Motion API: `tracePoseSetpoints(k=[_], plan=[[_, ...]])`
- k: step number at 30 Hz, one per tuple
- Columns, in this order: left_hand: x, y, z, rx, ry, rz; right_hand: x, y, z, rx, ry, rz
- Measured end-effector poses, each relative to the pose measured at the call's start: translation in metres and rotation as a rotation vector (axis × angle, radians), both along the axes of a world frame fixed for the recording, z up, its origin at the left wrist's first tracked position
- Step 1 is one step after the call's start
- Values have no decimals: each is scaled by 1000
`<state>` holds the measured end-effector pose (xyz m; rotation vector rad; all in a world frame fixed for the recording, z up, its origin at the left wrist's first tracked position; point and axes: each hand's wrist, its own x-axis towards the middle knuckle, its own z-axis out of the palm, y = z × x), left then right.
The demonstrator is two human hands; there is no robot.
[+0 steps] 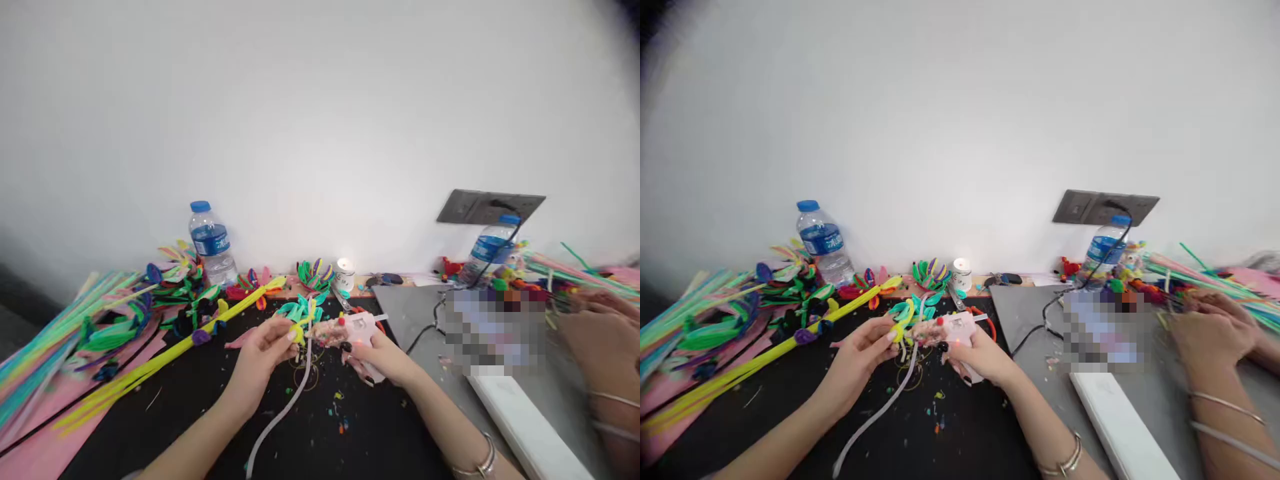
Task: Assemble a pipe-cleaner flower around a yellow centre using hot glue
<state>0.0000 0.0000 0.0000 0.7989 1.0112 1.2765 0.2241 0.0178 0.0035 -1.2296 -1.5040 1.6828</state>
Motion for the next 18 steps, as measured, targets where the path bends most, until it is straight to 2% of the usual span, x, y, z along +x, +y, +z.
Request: tracePoseSetpoints(k=[12, 18], plan=[[3, -2, -2, 30, 36, -57, -1, -1, -1, 11, 118, -59], [2, -2, -5, 35, 47, -76, -1, -2, 1, 4, 114, -36]])
